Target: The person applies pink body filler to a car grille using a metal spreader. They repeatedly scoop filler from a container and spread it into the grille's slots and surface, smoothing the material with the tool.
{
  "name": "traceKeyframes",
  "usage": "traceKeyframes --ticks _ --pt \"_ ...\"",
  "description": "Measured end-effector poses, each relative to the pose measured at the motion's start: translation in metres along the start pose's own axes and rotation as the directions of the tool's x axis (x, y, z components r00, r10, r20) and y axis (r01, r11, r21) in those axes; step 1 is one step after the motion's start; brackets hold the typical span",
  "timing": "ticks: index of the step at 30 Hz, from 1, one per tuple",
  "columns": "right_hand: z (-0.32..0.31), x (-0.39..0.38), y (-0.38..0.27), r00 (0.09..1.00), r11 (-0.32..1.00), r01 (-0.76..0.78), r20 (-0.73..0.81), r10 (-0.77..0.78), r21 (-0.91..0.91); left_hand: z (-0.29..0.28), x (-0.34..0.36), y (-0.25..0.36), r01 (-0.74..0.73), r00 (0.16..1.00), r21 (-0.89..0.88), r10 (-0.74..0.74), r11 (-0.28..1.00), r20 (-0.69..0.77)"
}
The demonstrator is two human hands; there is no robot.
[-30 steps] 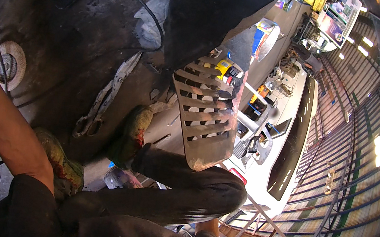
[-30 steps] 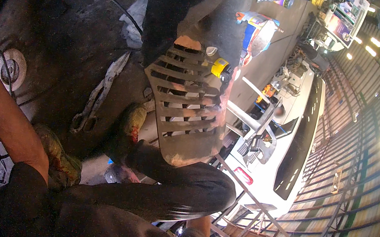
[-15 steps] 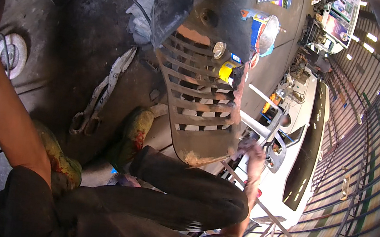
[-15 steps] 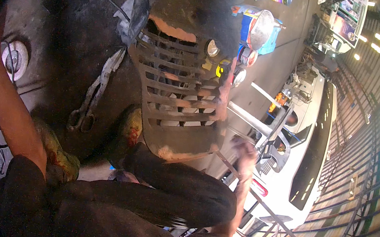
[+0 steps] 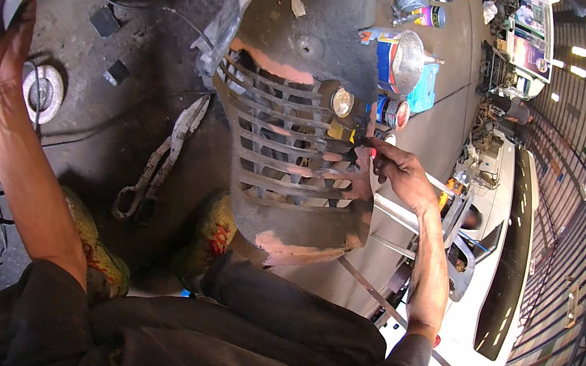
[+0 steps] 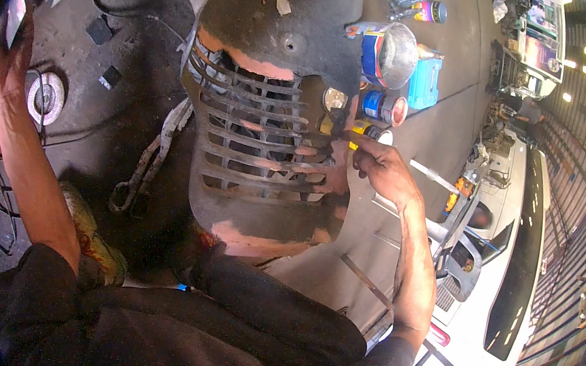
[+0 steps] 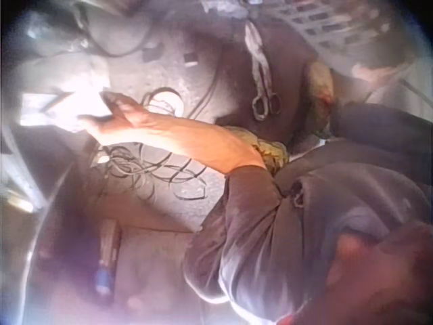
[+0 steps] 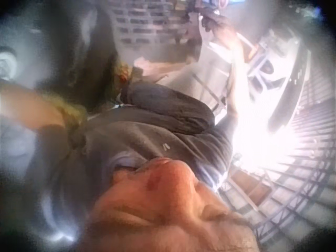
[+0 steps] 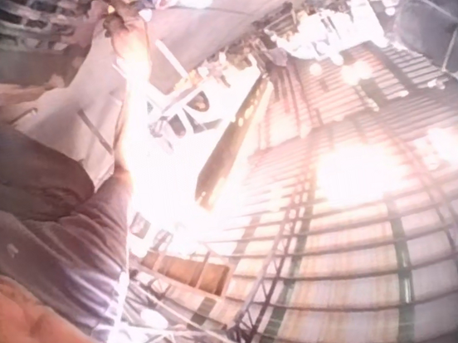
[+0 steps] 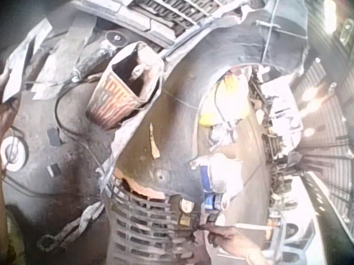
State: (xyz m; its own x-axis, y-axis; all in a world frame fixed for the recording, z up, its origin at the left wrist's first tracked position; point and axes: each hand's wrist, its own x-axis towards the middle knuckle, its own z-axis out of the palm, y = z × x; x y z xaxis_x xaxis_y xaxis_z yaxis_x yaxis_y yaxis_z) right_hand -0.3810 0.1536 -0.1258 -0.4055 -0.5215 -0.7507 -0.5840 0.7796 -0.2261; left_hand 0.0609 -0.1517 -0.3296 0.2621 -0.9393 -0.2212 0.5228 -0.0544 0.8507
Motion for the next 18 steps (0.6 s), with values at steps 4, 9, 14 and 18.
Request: traceKeyframes --ticks 4,9,14,18 --pt "0.007 0.002 -0.002 0.999 0.999 0.032 0.014 -0.032 -0.017 0.0 0.001 0.005 0.074 0.993 -0.312 -0.099 0.947 -0.066" --pt "0.011 0.005 0.005 0.996 0.998 0.069 0.05 -0.068 -0.013 0.017 -0.012 0.011 0.101 0.983 -0.366 -0.15 0.925 -0.109" --pt "0.013 0.003 0.014 0.988 0.988 0.152 0.017 -0.152 -0.008 -0.002 0.001 0.003 0.131 0.988 -0.407 -0.154 0.904 -0.022" --pt "0.015 0.004 0.018 0.963 0.962 0.267 -0.015 -0.268 -0.05 -0.006 0.004 0.002 0.145 0.987 -0.447 -0.159 0.882 0.008"
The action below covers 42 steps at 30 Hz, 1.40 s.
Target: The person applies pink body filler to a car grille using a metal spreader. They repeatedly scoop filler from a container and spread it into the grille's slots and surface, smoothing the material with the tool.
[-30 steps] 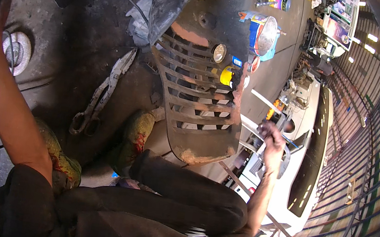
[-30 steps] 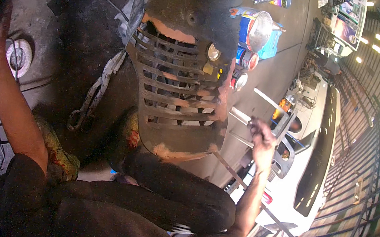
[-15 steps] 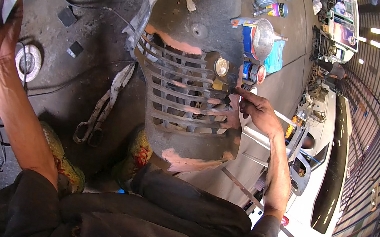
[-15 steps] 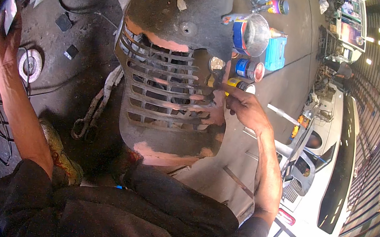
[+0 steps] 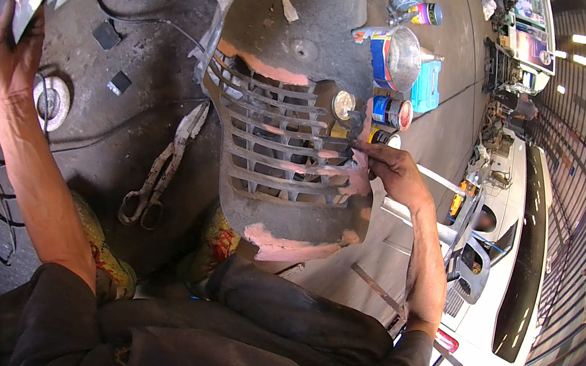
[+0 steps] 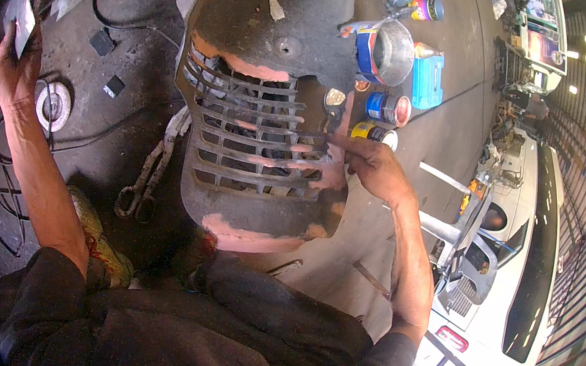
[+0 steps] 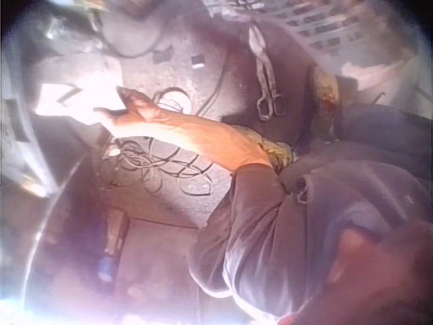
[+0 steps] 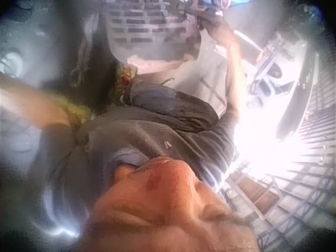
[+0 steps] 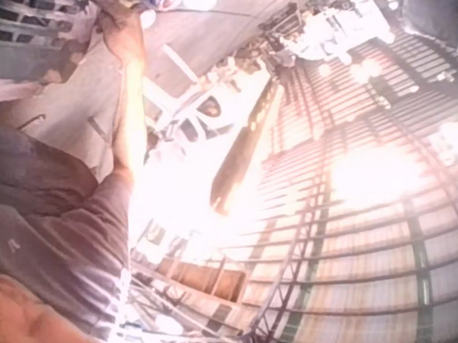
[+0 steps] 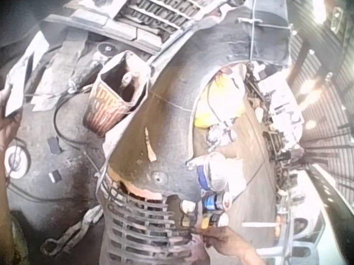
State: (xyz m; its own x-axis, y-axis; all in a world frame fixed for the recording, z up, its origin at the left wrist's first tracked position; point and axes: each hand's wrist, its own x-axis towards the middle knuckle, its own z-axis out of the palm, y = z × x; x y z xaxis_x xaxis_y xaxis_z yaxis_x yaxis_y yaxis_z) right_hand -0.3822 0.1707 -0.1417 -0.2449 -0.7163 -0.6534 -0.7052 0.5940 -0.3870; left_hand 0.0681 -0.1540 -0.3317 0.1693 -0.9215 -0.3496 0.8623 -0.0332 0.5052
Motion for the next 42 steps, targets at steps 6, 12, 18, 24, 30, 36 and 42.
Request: traceKeyframes --ticks 6,12,18,24,30,36,42 --pt "0.007 0.001 0.0 0.984 0.988 0.115 -0.124 -0.128 -0.1 0.009 -0.003 -0.004 0.024 0.999 -0.001 -0.024 1.0 -0.041" --pt "0.001 0.001 -0.003 0.978 0.951 0.2 -0.012 -0.208 -0.235 0.009 -0.002 -0.005 0.03 0.997 -0.023 -0.032 0.999 -0.067" --pt "0.0 0.0 -0.019 0.991 0.961 0.101 -0.061 -0.121 -0.258 0.017 -0.012 -0.009 0.01 0.993 0.017 -0.008 1.0 -0.122" --pt "-0.002 -0.002 -0.019 0.992 0.908 0.128 0.03 -0.127 -0.399 0.03 -0.023 -0.017 -0.006 0.985 0.038 0.013 0.999 -0.174" --pt "-0.002 0.0 -0.038 1.0 0.938 0.01 -0.018 -0.017 -0.346 -0.012 0.009 -0.013 0.047 0.999 0.003 -0.047 0.999 -0.025" --pt "-0.001 -0.003 -0.023 0.996 0.925 0.042 0.085 -0.011 -0.378 0.002 -0.001 -0.021 0.038 0.997 0.009 -0.037 0.999 -0.074" --pt "-0.003 -0.008 -0.047 0.988 0.958 -0.155 -0.02 0.155 -0.242 0.006 -0.009 -0.023 -0.023 0.997 0.103 0.03 0.994 -0.071"
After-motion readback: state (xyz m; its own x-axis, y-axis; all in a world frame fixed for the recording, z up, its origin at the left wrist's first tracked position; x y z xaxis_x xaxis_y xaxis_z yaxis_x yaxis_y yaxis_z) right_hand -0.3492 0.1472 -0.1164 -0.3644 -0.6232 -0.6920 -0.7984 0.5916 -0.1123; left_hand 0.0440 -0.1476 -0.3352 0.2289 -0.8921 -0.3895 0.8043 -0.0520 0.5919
